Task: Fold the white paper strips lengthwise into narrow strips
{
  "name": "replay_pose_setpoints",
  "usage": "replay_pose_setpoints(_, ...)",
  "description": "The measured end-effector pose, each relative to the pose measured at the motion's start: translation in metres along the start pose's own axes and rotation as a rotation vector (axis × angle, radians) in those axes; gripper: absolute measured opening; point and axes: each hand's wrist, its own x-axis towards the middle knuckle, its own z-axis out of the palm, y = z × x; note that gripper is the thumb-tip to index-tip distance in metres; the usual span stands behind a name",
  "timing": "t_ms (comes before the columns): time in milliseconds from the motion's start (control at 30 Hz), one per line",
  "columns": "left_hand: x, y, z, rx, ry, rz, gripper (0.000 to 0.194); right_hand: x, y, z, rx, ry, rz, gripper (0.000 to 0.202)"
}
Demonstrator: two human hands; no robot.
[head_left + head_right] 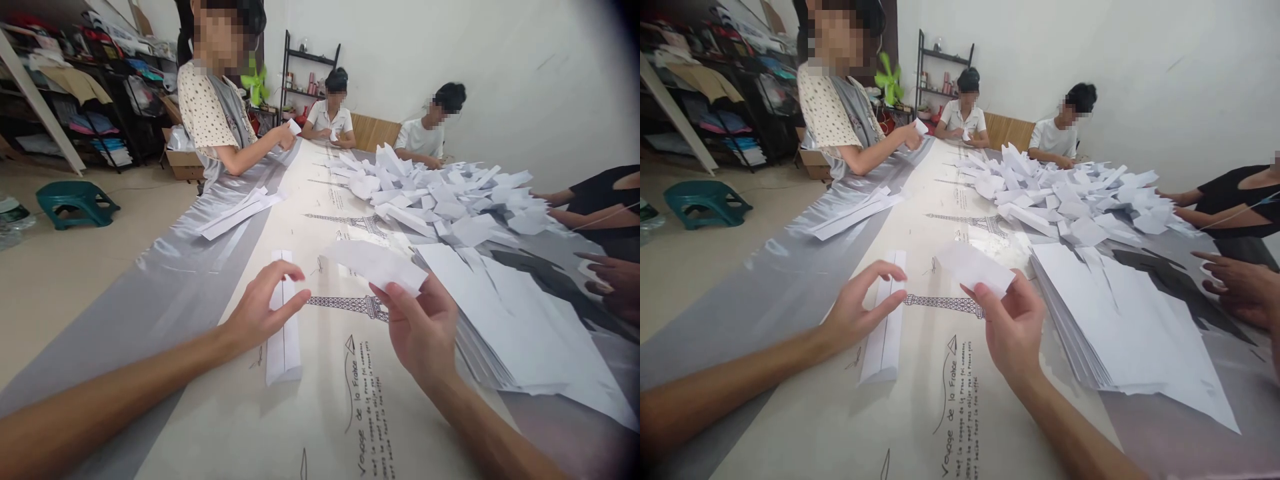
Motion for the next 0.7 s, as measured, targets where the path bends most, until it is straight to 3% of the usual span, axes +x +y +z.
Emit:
replay_pose_setpoints(133,0.003,0.000,-0.003,-0.224,-0.246,-0.153,0.019,0.002,0.005,0.004,0.162,-0.092,0.237,0.008)
replay_pose_setpoints(300,0.008,-0.005,-0.005,-0.473,-0.249,-0.120,0.036,-0.005,0.010,0.015,0.266,-0.282,0.531,0.014)
replay_pose_setpoints(433,0.011,-0.007,-0.006,-0.377,-0.251,-0.020,0.032,-0.008,0.013,0.018,0.205,-0.421,0.668,0.021)
replay_pose_setpoints(600,0.006,-0.004,-0.005,-0.109,-0.111,0.100,0.025,-0.006,0.013,0.014,0.036,-0.569,0.870,0.028)
replay_pose_setpoints(700,0.002,-0.004,-0.001,-0.022,-0.254,0.269,0.029,-0.004,0.012,0.013,-0.022,-0.578,0.943,0.035)
